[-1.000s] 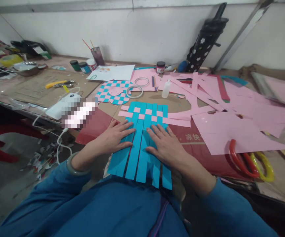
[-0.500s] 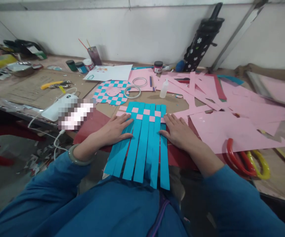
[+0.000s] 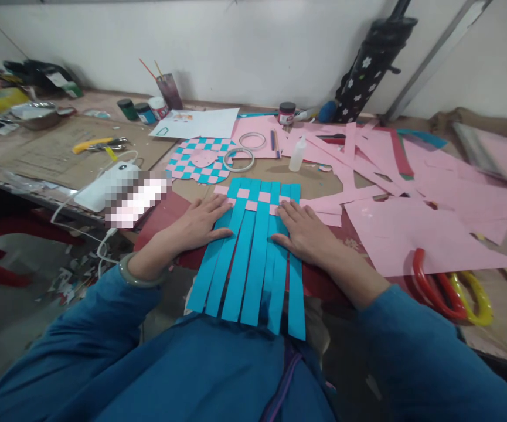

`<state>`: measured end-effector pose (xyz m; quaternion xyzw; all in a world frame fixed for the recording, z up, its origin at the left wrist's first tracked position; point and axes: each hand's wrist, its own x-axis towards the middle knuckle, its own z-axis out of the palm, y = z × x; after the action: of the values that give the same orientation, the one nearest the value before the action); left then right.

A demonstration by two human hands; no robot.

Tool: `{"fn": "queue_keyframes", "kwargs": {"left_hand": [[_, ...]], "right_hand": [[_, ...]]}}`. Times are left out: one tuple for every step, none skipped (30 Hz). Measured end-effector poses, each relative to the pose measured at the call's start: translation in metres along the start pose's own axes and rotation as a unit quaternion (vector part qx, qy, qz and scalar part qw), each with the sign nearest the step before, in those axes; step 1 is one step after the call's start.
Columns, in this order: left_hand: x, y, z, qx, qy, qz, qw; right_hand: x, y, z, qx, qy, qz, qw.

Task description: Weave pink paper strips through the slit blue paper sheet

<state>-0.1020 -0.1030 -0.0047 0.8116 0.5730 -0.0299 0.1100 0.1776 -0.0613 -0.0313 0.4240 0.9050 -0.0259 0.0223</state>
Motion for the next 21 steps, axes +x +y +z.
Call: {"fn": "queue_keyframes", "kwargs": {"left_hand": [[0.000,-0.001,0.001,0.000,-0.001,0.000,1.000],[0.000,-0.001,0.002,-0.001,0.000,-0.001,1.000],[0.000,-0.001,0.002,-0.002,0.000,-0.003,1.000],[0.000,-0.001,0.002,-0.002,-0.001,-0.004,1.000],[-0.001,-0.001,0.003,-0.003,-0.002,-0.004,1.000],[-0.001,-0.001,0.003,-0.003,-0.003,-0.005,1.000],[-0.001,-0.001,0.003,-0.004,-0.003,-0.004,1.000],[-0.001,-0.001,0.003,-0.003,-0.002,-0.003,1.000],[-0.001,-0.001,0.003,-0.003,0.000,-0.002,1.000],[-0.001,-0.001,0.003,-0.002,0.001,-0.001,1.000],[-0.001,-0.001,0.003,-0.002,0.002,-0.001,1.000],[-0.001,-0.001,0.003,-0.002,0.002,-0.002,1.000],[-0.001,-0.001,0.003,-0.003,0.000,-0.002,1.000],[-0.001,-0.001,0.003,-0.003,-0.001,-0.003,1.000],[0.000,-0.001,0.003,-0.004,-0.003,-0.003,1.000],[0.000,-0.001,0.003,-0.003,-0.003,-0.002,1.000],[0.000,0.000,0.004,-0.002,-0.002,-0.002,1.000],[0.000,-0.001,0.004,-0.001,0.001,-0.001,1.000],[0.000,-0.001,0.005,0.001,0.004,0.000,1.000],[0.000,-0.002,0.005,0.001,0.006,0.000,1.000],[-0.001,-0.002,0.005,0.000,0.007,0.002,1.000]], "right_hand": [[0.001,0.000,0.002,0.001,-0.005,0.000,1.000],[0.002,0.000,0.003,0.003,-0.007,0.001,1.000],[0.001,0.001,0.003,0.006,-0.006,0.002,1.000],[0.000,0.001,0.003,0.007,-0.005,0.003,1.000],[-0.003,0.002,0.003,0.008,-0.002,0.004,1.000],[-0.005,0.002,0.002,0.008,0.000,0.003,1.000],[-0.008,0.002,0.002,0.008,0.000,0.001,1.000],[-0.012,0.000,0.003,0.007,-0.003,-0.002,1.000],[-0.015,-0.001,0.003,0.006,-0.009,-0.003,1.000],[-0.017,-0.003,0.004,0.007,-0.017,-0.003,1.000],[-0.019,-0.004,0.004,0.008,-0.025,-0.002,1.000],[-0.020,-0.005,0.004,0.011,-0.032,-0.001,0.999],[-0.020,-0.005,0.003,0.014,-0.034,0.000,0.999],[-0.019,-0.004,0.001,0.016,-0.032,0.002,0.999],[-0.016,-0.003,-0.002,0.019,-0.028,0.006,0.999],[-0.012,0.000,-0.006,0.020,-0.021,0.015,0.999],[-0.007,0.002,-0.010,0.019,-0.014,0.026,0.999],[-0.001,0.005,-0.013,0.018,-0.008,0.036,0.999],[0.006,0.008,-0.016,0.016,-0.003,0.044,0.999],[0.012,0.010,-0.018,0.014,0.000,0.046,0.999],[0.017,0.012,-0.019,0.011,0.006,0.048,0.999]]}}
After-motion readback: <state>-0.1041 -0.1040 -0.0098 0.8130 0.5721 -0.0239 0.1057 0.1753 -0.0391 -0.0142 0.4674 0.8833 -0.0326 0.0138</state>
